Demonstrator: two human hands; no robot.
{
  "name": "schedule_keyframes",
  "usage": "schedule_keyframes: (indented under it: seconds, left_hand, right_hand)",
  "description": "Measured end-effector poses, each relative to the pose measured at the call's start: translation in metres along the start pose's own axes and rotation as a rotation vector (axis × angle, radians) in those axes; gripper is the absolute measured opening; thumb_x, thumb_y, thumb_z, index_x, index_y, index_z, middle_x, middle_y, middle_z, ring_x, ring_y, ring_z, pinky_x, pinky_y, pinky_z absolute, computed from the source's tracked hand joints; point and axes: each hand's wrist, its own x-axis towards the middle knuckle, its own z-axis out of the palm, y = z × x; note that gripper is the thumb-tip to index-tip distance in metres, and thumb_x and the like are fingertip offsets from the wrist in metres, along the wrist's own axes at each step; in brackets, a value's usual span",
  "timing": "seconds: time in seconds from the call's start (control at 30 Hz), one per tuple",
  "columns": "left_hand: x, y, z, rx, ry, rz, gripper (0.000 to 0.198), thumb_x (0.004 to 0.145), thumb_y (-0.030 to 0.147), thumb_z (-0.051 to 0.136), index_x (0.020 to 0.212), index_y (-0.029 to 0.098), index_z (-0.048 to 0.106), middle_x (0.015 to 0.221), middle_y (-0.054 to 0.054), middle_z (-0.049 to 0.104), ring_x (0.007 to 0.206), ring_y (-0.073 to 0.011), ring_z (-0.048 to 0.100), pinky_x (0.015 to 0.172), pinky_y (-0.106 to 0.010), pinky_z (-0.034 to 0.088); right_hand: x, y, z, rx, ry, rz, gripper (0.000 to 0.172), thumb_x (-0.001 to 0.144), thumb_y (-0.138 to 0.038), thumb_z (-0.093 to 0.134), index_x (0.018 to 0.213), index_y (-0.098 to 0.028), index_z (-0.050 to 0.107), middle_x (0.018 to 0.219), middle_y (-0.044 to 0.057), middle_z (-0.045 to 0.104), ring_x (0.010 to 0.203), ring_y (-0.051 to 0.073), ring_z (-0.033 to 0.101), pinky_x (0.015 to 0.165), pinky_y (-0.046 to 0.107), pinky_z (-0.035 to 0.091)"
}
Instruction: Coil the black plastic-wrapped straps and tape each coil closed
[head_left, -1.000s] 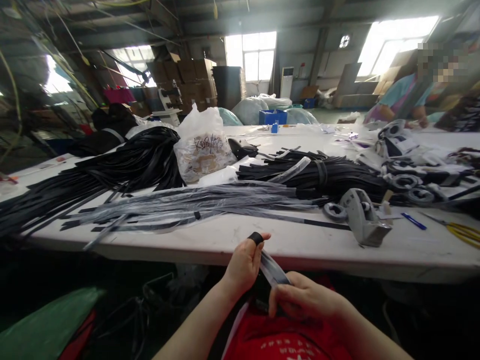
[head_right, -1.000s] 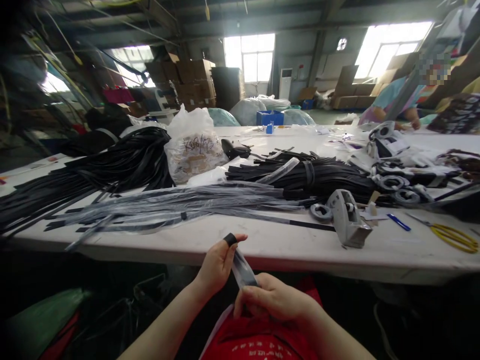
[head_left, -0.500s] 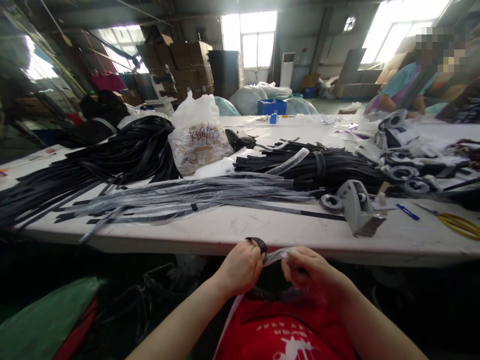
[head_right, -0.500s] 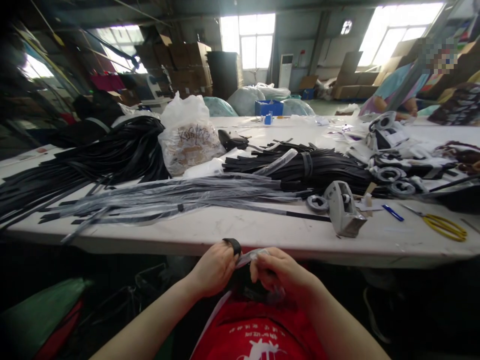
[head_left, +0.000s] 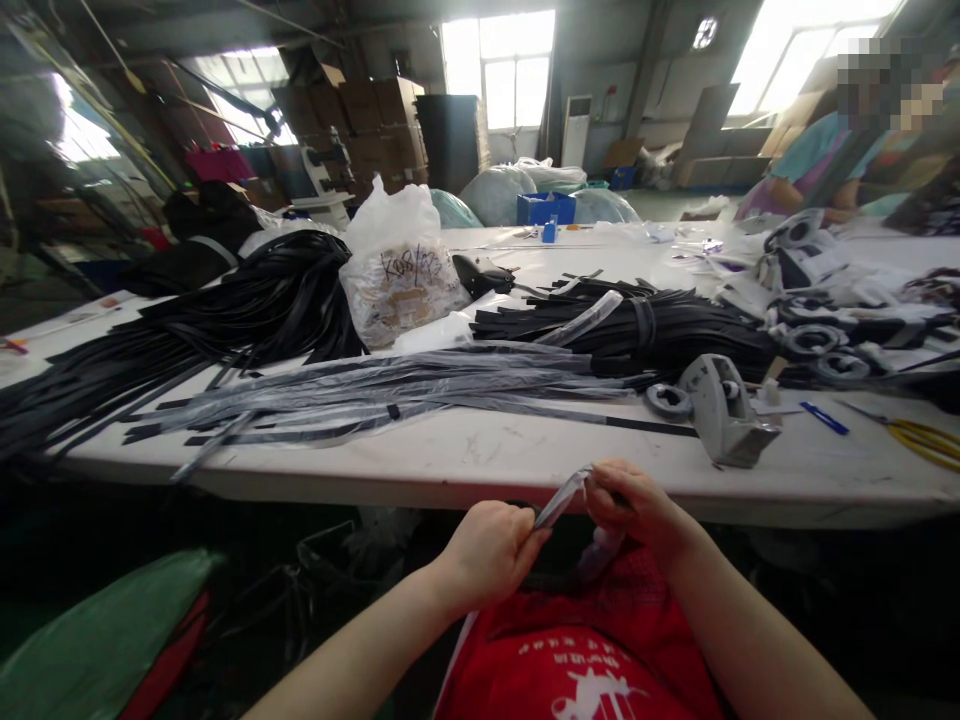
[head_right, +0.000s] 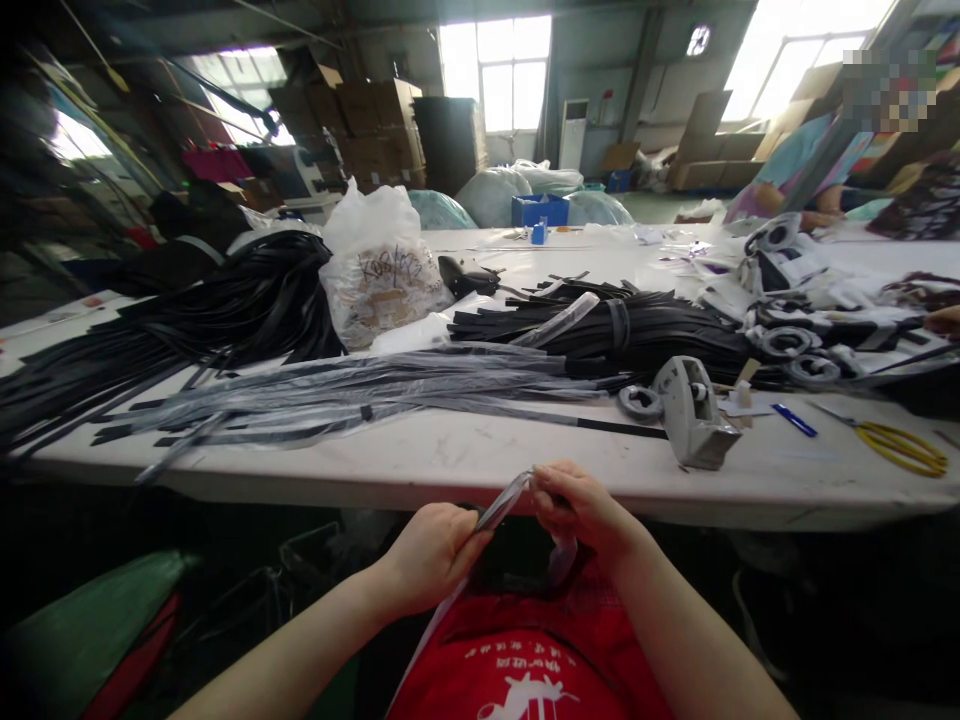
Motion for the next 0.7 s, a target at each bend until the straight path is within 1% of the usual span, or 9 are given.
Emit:
schedule_keyframes:
  seconds: [0.23,0.3,0.33,0.4,0.47,0.5,0.53,0.63,0.7]
  left_hand:
    - [-0.016,-0.001,-0.013,-0.701,-0.128,-0.201,0.049,0.095,0.056,0.036,0.062,0.02,0.044,0.053,0.004,0.043,0.047,-0.0095,0.037,0.046,-0.023,0.025]
    - [-0.017,-0.001,-0.008,-0.863,-0.098,-0.296,0.053,0.09,0.065,0.038,0.062,0.02,0.046,0.047,0.005,0.042,0.041,-0.0092,0.036,0.041,-0.023,0.024]
    - [-0.017,0.0,-0.005,-0.933,-0.073,-0.347,0.055,0.087,0.069,0.04,0.062,0.021,0.047,0.043,0.005,0.041,0.038,-0.0091,0.036,0.039,-0.023,0.022]
    - [-0.016,0.001,0.001,-1.055,-0.022,-0.432,0.059,0.082,0.075,0.043,0.06,0.021,0.047,0.037,0.007,0.038,0.032,-0.0084,0.033,0.036,-0.023,0.018]
    - [-0.012,0.003,0.003,-1.168,0.0,-0.476,0.059,0.08,0.075,0.047,0.058,0.021,0.046,0.035,0.007,0.037,0.029,-0.0075,0.033,0.037,-0.023,0.017]
    - [-0.01,0.004,0.004,-1.226,0.013,-0.482,0.059,0.08,0.074,0.049,0.056,0.02,0.045,0.034,0.008,0.036,0.029,-0.007,0.033,0.038,-0.022,0.019]
    - [-0.007,0.006,0.004,-1.283,0.027,-0.476,0.059,0.08,0.073,0.05,0.055,0.02,0.044,0.033,0.009,0.034,0.028,-0.0066,0.034,0.04,-0.022,0.023]
    - [0.002,0.007,-0.003,-1.472,0.085,-0.45,0.056,0.084,0.068,0.051,0.056,0.02,0.044,0.031,0.011,0.03,0.029,-0.0063,0.034,0.053,-0.024,0.039]
    - [0.008,0.001,-0.012,-1.628,0.164,-0.484,0.052,0.085,0.065,0.053,0.06,0.02,0.045,0.034,0.011,0.031,0.032,-0.007,0.036,0.057,-0.025,0.043]
  right_hand:
    - [0.01,-0.001,-0.01,-0.072,0.132,0.055,0.053,0.086,-0.057,0.057,0.053,-0.021,0.037,0.034,-0.011,0.018,0.032,0.005,0.02,0.036,0.019,0.027]
    - [0.013,-0.002,-0.011,-0.197,0.161,0.057,0.05,0.087,-0.059,0.054,0.058,-0.019,0.044,0.038,-0.009,0.03,0.035,0.006,0.028,0.042,0.021,0.037]
    - [0.013,-0.004,-0.01,-0.31,0.171,0.016,0.045,0.087,-0.057,0.056,0.065,-0.018,0.052,0.046,-0.005,0.045,0.043,0.009,0.042,0.051,0.023,0.045]
    - [0.01,-0.01,-0.002,-0.608,0.166,-0.129,0.03,0.083,-0.043,0.065,0.097,-0.016,0.063,0.096,0.008,0.068,0.088,0.018,0.062,0.086,0.033,0.051]
    - [0.006,-0.013,0.013,-0.882,0.11,-0.26,0.054,0.076,-0.024,0.07,0.128,-0.022,0.055,0.142,0.01,0.048,0.13,0.025,0.044,0.112,0.041,0.033]
    - [0.005,-0.011,0.022,-0.969,0.073,-0.295,0.063,0.073,-0.018,0.069,0.133,-0.024,0.051,0.147,0.01,0.043,0.135,0.027,0.037,0.116,0.043,0.027]
    - [0.005,-0.007,0.032,-1.014,0.04,-0.309,0.059,0.074,-0.015,0.066,0.131,-0.024,0.053,0.143,0.01,0.047,0.133,0.027,0.04,0.115,0.043,0.028]
    - [0.012,0.016,0.057,-0.92,-0.019,-0.254,0.019,0.09,-0.02,0.049,0.101,-0.019,0.064,0.104,0.008,0.067,0.099,0.022,0.059,0.095,0.037,0.045]
    - [0.018,0.031,0.066,-0.782,-0.035,-0.162,0.03,0.099,-0.031,0.037,0.09,-0.018,0.063,0.087,0.005,0.067,0.082,0.019,0.06,0.081,0.033,0.048]
